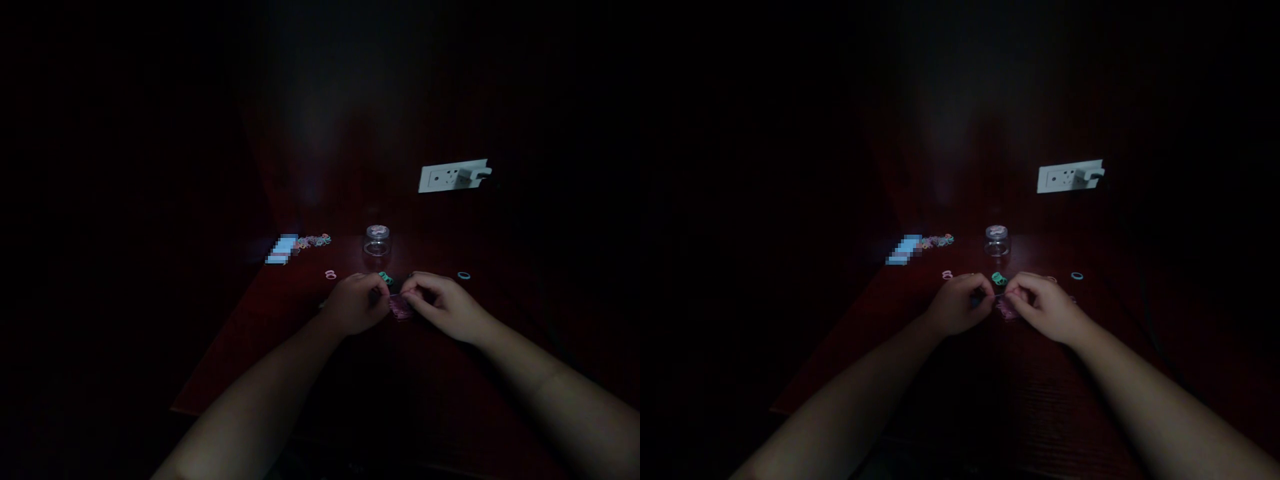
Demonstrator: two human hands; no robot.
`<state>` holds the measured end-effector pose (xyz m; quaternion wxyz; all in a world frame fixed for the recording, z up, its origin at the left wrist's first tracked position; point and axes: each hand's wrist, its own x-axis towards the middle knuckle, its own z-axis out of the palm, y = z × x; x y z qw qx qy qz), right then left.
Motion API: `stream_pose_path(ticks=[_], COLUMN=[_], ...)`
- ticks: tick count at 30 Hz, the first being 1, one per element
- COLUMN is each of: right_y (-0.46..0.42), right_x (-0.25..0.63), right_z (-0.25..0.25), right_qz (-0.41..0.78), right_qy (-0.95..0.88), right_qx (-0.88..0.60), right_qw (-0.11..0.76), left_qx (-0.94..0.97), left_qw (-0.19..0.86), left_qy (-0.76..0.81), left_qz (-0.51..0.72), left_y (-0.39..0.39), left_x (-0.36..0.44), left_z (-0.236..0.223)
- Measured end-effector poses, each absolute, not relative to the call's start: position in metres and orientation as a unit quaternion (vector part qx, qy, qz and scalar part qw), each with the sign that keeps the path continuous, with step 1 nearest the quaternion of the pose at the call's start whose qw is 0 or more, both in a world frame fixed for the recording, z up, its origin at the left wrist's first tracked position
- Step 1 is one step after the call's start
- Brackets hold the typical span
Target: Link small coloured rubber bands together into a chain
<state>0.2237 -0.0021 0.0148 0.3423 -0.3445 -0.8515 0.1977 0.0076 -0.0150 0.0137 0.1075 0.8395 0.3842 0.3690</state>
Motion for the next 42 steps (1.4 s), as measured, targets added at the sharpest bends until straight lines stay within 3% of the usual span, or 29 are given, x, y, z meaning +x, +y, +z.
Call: stream_pose_path(ticks=[42], right_y=[-0.0059], right_x=[0.2218], right_z=[0.0192], right_qz=[0.239], right_qy=[-0.844], right_qx=[-0.334], right_qw=[0.345], left_qx=[0.841], left_qw=[0.173], left_qy=[0.358], left_qz=[0.367], left_y=[-0.0169], left_x=[0.0093], left_z=[0.0138])
